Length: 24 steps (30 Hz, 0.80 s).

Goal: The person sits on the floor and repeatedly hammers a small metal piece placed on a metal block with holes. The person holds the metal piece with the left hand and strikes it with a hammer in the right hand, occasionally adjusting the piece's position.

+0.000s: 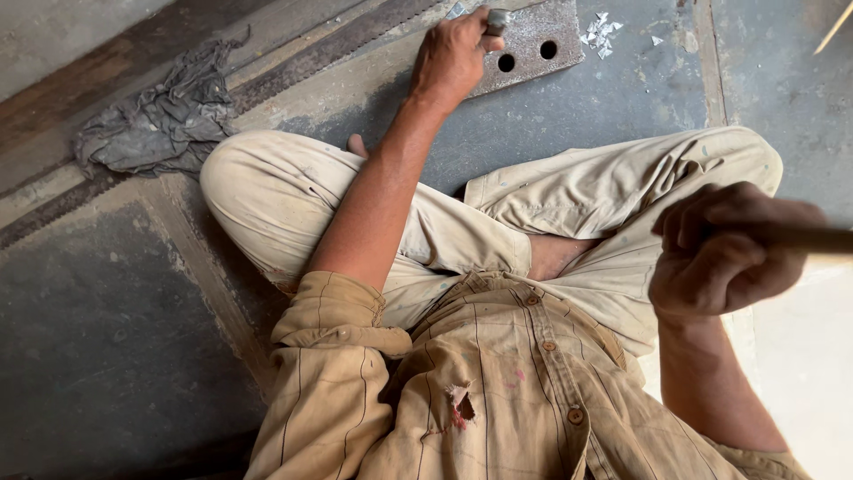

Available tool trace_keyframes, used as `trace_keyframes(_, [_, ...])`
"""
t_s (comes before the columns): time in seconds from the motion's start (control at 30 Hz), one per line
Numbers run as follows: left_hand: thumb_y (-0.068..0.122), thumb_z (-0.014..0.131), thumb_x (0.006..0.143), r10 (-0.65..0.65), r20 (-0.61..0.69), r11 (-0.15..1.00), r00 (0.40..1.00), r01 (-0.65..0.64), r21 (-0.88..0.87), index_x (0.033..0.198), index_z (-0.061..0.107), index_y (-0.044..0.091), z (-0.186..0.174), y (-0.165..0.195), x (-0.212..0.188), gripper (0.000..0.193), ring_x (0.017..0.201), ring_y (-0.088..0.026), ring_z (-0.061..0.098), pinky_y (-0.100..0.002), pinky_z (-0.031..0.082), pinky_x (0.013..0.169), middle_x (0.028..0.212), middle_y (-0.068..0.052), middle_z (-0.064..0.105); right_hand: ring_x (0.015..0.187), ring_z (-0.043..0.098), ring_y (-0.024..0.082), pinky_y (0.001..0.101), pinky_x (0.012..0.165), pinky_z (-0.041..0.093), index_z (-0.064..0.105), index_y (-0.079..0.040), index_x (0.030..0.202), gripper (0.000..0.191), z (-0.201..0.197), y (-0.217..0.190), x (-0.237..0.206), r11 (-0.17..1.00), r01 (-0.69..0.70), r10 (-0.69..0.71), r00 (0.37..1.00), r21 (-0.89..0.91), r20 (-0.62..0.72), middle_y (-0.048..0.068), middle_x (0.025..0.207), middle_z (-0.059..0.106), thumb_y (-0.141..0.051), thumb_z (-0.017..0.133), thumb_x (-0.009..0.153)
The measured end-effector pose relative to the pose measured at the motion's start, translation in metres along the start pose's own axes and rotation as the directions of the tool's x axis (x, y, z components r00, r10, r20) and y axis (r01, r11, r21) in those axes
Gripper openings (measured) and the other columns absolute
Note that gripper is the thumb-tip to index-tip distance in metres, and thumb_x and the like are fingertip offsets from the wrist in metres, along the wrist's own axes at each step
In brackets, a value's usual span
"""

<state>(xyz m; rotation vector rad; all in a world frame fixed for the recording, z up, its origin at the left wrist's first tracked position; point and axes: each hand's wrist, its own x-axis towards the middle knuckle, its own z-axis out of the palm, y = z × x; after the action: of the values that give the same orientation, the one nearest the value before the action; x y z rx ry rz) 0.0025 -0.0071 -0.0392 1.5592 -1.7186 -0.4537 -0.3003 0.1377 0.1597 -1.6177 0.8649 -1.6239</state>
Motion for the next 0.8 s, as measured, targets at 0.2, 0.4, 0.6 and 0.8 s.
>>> trace_keyframes(0.2, [0.02, 0.075, 0.094, 0.092, -0.062, 0.996, 0.994, -0.092, 0.012, 0.099, 0.063, 0.007, -0.009, 0.007, -0.003, 0.019, 0.08, -0.034, 0.075, -0.047, 0.054, 0.067, 0.084, -0.011, 0.074, 0.061, 0.051, 0.019, 0.0359, 0.054, 0.042, 0.05, -0.002, 0.096, 0.037, 0.043, 0.038, -0.001, 0.551, -0.381, 0.737, 0.64, -0.742, 0.219, 0.006, 0.07, 0.055, -0.033, 0.049, 0.116])
trace_keyframes(0.4, [0.031, 0.07, 0.096, -0.059, -0.118, 0.997, 0.991, 0.065, 0.052, 0.102, 0.064, 0.005, -0.004, 0.006, -0.007, 0.027, 0.072, -0.039, 0.07, -0.049, 0.052, 0.061, 0.076, -0.017, 0.071, 0.056, 0.049, 0.013, 0.0323, 0.048, 0.04, 0.06, -0.001, 0.095, 0.041, 0.036, 0.035, -0.023, 0.333, -0.643, 0.908, 0.417, -0.69, 0.05, 0.002, 0.065, 0.053, -0.04, 0.061, 0.106])
trace_keyframes(0.6, [0.04, 0.057, 0.105, -0.281, -0.087, 0.953, 0.956, 0.268, -0.139, 0.104, 0.062, 0.005, 0.003, -0.004, -0.002, 0.035, 0.069, -0.03, 0.075, -0.043, 0.057, 0.061, 0.079, -0.01, 0.073, 0.05, 0.042, 0.008, 0.0271, 0.043, 0.034, 0.058, -0.007, 0.092, 0.036, 0.021, 0.021, -0.06, 0.171, -0.87, 0.984, 0.176, -0.463, 0.034, -0.004, 0.064, 0.048, -0.041, 0.059, 0.102])
trace_keyframes(0.8, [0.03, 0.055, 0.111, 0.026, -0.243, 0.987, 0.97, -0.064, -0.149, 0.116, 0.057, 0.003, -0.006, -0.005, -0.006, 0.028, 0.089, -0.037, 0.071, -0.048, 0.055, 0.075, 0.097, -0.016, 0.072, 0.05, 0.04, 0.006, 0.0256, 0.043, 0.032, 0.057, -0.007, 0.091, 0.037, 0.017, 0.029, -0.067, 0.214, -0.894, 0.977, 0.195, -0.394, 0.088, -0.005, 0.064, 0.046, -0.041, 0.059, 0.103])
